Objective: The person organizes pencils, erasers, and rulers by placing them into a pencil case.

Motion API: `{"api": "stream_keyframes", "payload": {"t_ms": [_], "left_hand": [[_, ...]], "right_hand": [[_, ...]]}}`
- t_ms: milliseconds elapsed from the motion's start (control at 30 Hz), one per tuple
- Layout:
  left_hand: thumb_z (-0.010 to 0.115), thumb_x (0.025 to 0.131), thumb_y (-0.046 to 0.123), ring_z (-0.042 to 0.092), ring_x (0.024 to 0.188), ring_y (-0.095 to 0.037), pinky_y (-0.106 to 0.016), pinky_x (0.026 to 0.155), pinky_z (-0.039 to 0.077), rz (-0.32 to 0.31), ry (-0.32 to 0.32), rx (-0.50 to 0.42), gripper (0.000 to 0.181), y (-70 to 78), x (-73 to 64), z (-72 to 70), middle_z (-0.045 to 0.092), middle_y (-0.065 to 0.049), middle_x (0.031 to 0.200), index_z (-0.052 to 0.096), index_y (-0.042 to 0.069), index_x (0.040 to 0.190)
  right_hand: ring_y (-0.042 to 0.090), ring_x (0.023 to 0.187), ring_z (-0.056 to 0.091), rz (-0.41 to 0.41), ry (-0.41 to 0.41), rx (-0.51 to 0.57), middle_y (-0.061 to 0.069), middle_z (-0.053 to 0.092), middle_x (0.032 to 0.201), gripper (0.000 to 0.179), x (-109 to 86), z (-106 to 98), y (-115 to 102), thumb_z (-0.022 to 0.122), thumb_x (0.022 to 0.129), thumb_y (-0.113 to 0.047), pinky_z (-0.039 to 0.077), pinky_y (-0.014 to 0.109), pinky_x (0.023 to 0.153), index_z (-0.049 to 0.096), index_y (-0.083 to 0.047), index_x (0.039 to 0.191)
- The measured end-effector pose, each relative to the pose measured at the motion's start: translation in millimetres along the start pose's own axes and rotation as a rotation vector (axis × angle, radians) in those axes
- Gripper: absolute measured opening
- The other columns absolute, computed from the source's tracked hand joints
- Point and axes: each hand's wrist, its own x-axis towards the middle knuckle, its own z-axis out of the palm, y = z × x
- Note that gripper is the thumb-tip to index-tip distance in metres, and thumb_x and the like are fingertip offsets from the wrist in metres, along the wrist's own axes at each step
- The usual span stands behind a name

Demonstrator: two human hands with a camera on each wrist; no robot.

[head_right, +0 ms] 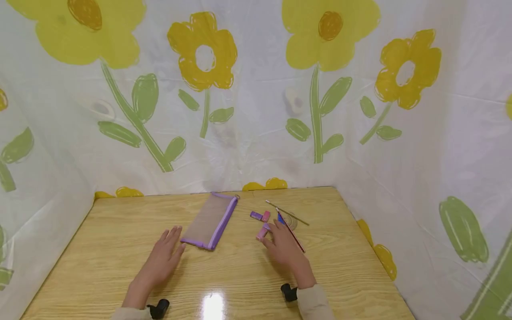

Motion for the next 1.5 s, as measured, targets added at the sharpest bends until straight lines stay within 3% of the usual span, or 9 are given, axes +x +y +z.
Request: {"api": "stream_keyframes", "payload": {"t_ms": [400, 567, 767, 1000, 1067, 1133, 1233, 1367, 1500], "left_hand": [[0.054, 0.105, 0.021, 0.026, 0.148, -0.051, -0.067, 0.122, 0.024, 0.099, -0.045, -0.057, 0.058, 14.9, 24.6, 5.3, 0.034, -0.028, 0.159, 0.037, -0.005, 0.154], [0.051, 0.106, 0.022, 0.02, 0.151, -0.049, -0.065, 0.124, 0.02, 0.114, -0.112, -0.159, 0.057, 23.4, 37.1, 7.5, 0.031, -0.027, 0.161, 0.035, -0.005, 0.155], [0.051, 0.105, 0.018, 0.024, 0.149, -0.052, -0.066, 0.124, 0.022, 0.172, -0.129, -0.14, 0.053, 36.8, 51.1, 16.2, 0.034, -0.031, 0.158, 0.041, -0.007, 0.151], [0.055, 0.103, 0.016, 0.028, 0.146, -0.055, -0.07, 0.119, 0.026, 0.22, -0.162, -0.079, 0.05, 53.4, 66.8, 34.1, 0.035, -0.033, 0.157, 0.047, -0.005, 0.148], [0.056, 0.103, 0.016, 0.028, 0.146, -0.055, -0.073, 0.117, 0.027, 0.217, -0.164, -0.052, 0.048, 56.7, 71.3, 39.5, 0.036, -0.032, 0.157, 0.051, -0.003, 0.146], [0.057, 0.102, 0.018, 0.029, 0.146, -0.054, -0.076, 0.116, 0.027, 0.213, -0.168, -0.013, 0.046, 59.4, 75.8, 44.5, 0.036, -0.03, 0.157, 0.055, 0.0, 0.144], [0.057, 0.102, 0.022, 0.028, 0.148, -0.05, -0.076, 0.116, 0.026, 0.192, -0.191, 0.049, 0.043, 62.1, 81.2, 50.8, 0.034, -0.026, 0.16, 0.059, 0.006, 0.143], [0.056, 0.103, 0.024, 0.026, 0.149, -0.049, -0.077, 0.115, 0.025, 0.151, -0.221, 0.089, 0.044, 64.5, 85.4, 54.4, 0.03, -0.027, 0.162, 0.059, 0.008, 0.144], [0.056, 0.103, 0.023, 0.025, 0.149, -0.05, -0.079, 0.114, 0.025, 0.104, -0.237, 0.102, 0.046, 65.6, 88.0, 53.5, 0.028, -0.03, 0.161, 0.056, 0.006, 0.145]], "right_hand": [[0.045, 0.13, 0.054, -0.18, 0.011, 0.121, 0.028, 0.06, 0.135, 0.041, 25.8, 0.0, 9.3, 0.06, 0.101, -0.011, 0.048, 0.063, 0.107, 0.055, 0.012, 0.135], [0.045, 0.131, 0.053, -0.16, -0.028, 0.152, 0.028, 0.058, 0.137, 0.043, 37.5, 0.0, 11.9, 0.058, 0.103, -0.015, 0.049, 0.061, 0.107, 0.053, 0.012, 0.136], [0.045, 0.113, 0.058, -0.158, -0.06, 0.176, 0.027, 0.06, 0.123, 0.029, 56.1, 0.7, 16.3, 0.056, 0.103, -0.01, 0.053, 0.058, 0.092, 0.059, 0.01, 0.124], [0.042, 0.135, 0.048, -0.102, -0.056, 0.15, 0.022, 0.057, 0.139, 0.039, 77.6, -3.1, 15.8, 0.057, 0.103, -0.015, 0.043, 0.061, 0.113, 0.058, 0.006, 0.136], [0.038, 0.123, 0.057, -0.108, -0.06, 0.134, 0.022, 0.06, 0.135, 0.039, 84.1, -3.1, 15.6, 0.058, 0.103, -0.015, 0.048, 0.057, 0.109, 0.058, 0.006, 0.136], [0.031, 0.095, 0.064, -0.111, -0.071, 0.124, 0.025, 0.067, 0.116, 0.039, 89.9, -3.0, 16.3, 0.058, 0.102, -0.014, 0.057, 0.05, 0.091, 0.058, 0.006, 0.136], [0.017, 0.064, 0.05, -0.11, -0.077, 0.084, 0.024, 0.068, 0.108, 0.038, 97.7, -1.7, 19.2, 0.061, 0.101, -0.012, 0.051, 0.035, 0.066, 0.059, 0.006, 0.134], [0.01, 0.062, 0.045, -0.103, -0.087, 0.047, 0.02, 0.064, 0.126, 0.037, 105.5, 0.2, 22.5, 0.063, 0.099, -0.01, 0.043, 0.026, 0.061, 0.061, 0.006, 0.133], [0.012, 0.069, 0.049, -0.096, -0.104, 0.031, 0.019, 0.064, 0.125, 0.033, 110.6, 2.2, 24.8, 0.065, 0.098, -0.01, 0.046, 0.028, 0.062, 0.064, 0.004, 0.127]]}}
